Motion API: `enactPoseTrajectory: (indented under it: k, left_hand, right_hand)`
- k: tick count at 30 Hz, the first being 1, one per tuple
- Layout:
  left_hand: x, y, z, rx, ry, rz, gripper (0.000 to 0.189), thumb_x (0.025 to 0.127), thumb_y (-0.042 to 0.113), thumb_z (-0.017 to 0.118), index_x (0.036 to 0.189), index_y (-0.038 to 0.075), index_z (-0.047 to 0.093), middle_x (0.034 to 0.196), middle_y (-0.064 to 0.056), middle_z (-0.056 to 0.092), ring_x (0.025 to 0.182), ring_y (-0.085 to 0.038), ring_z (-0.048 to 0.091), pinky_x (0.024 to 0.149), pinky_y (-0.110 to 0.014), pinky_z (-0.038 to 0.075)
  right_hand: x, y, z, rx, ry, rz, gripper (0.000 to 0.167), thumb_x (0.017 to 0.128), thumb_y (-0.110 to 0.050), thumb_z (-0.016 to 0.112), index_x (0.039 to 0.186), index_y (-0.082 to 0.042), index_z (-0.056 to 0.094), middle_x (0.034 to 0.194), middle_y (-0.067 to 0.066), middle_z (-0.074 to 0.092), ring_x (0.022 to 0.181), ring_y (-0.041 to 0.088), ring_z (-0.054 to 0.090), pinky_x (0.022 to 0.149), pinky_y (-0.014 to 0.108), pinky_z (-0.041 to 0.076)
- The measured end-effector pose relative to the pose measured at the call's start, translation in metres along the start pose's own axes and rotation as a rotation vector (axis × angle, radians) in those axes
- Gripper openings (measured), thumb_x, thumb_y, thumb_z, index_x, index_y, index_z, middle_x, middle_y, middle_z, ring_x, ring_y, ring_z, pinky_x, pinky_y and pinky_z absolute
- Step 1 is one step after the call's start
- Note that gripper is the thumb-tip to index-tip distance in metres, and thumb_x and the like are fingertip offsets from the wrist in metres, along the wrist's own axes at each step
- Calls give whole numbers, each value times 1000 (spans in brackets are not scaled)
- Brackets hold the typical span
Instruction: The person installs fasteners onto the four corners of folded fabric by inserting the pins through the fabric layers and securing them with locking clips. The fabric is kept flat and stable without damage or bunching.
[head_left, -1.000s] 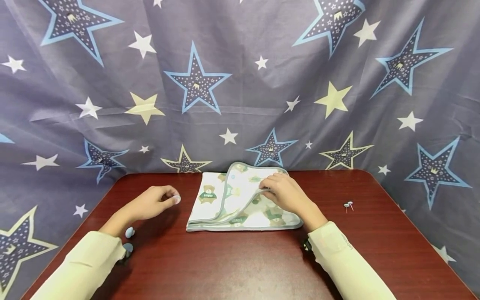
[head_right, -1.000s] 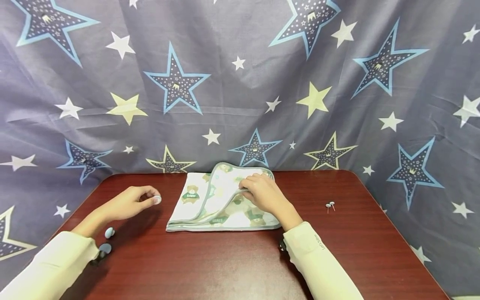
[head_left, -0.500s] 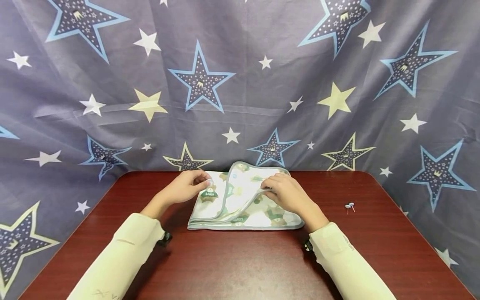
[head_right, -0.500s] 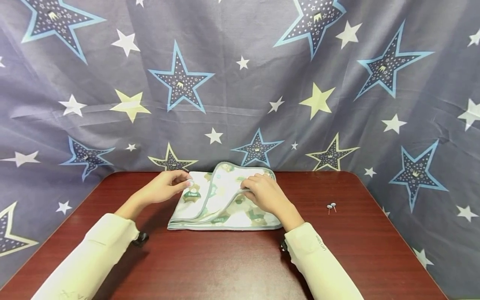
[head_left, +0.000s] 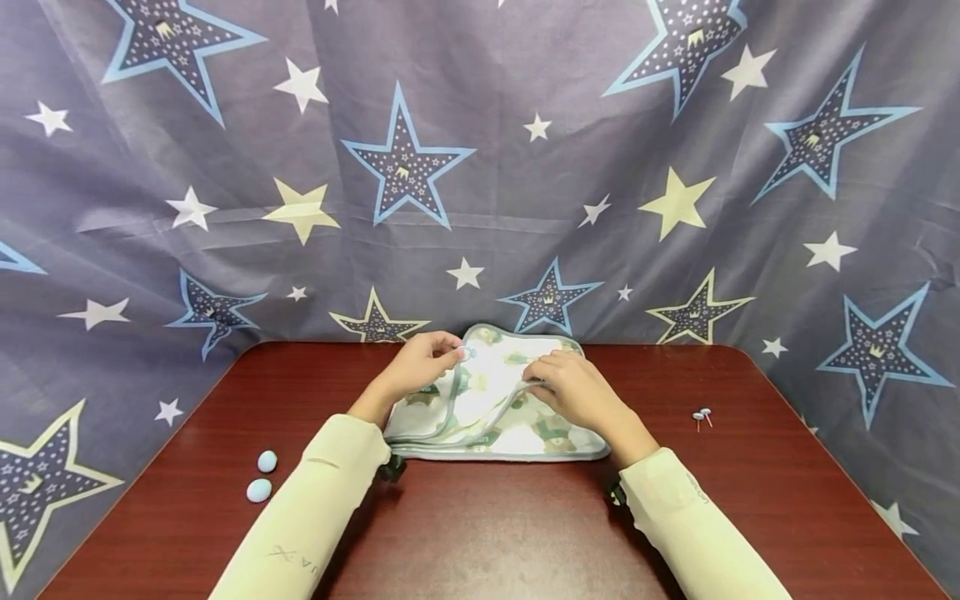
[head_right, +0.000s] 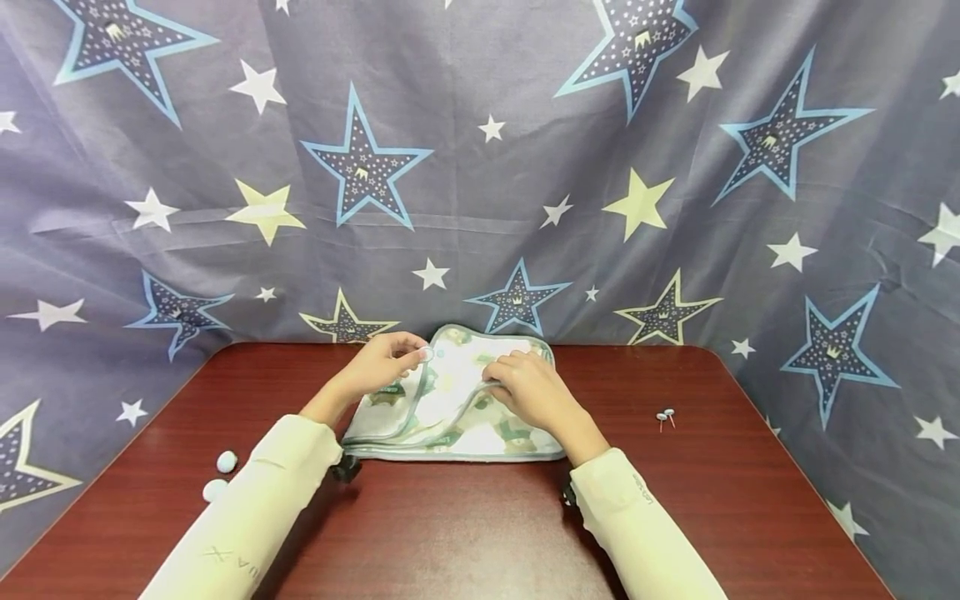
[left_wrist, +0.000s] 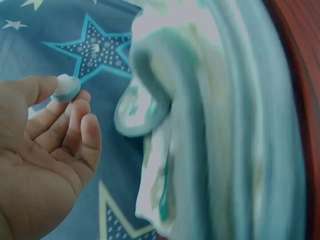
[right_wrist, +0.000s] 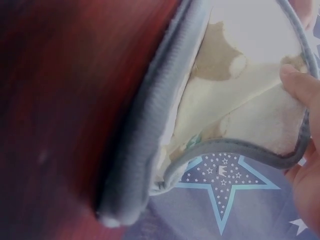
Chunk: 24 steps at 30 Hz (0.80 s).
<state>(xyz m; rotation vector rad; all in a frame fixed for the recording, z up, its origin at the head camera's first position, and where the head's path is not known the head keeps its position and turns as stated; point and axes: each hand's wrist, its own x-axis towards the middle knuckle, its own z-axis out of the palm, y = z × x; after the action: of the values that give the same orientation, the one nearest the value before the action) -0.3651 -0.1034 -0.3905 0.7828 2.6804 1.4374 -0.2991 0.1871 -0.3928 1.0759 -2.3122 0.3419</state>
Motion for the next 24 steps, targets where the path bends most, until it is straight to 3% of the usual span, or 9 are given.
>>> enactPoseTrajectory:
  k: [3, 10, 13, 24]
  left_hand:
    - [5, 3, 13, -85, 18, -22, 24, 102, 15, 63, 117, -2, 68, 103, -25, 70, 91, -38, 67, 73, -31, 55]
    - [13, 6, 39, -217, 42, -76, 24, 101, 14, 65, 117, -2, 68, 106, -27, 70, 83, -18, 64, 72, -32, 56]
    - [15, 6, 49, -285, 49, -91, 24, 99, 11, 67, 118, -4, 68, 107, -28, 70, 82, -20, 65, 72, -36, 58]
    - [15, 12, 70, -403, 37, -113, 25, 97, 17, 73, 118, 4, 72, 104, -14, 75, 78, -9, 60, 65, -25, 51]
  right_hand:
    - [0, 0, 0, 4, -3, 5, 15, 85, -13, 83, 96, -15, 74, 94, -4, 72, 95, 20, 68, 89, 38, 52]
    - [0, 0, 0, 0, -3, 2, 16, 84, -12, 84, 97, -15, 74, 94, -4, 72, 94, 19, 68, 88, 38, 52]
    - [0, -1, 0, -3, -1, -2, 16, 84, -12, 84, 96, -15, 74, 94, -4, 72, 95, 19, 68, 89, 38, 52]
    - [0, -2, -1, -11, -7, 9, 15, 84, -15, 84, 96, -15, 74, 93, -4, 72, 93, 20, 68, 87, 39, 52]
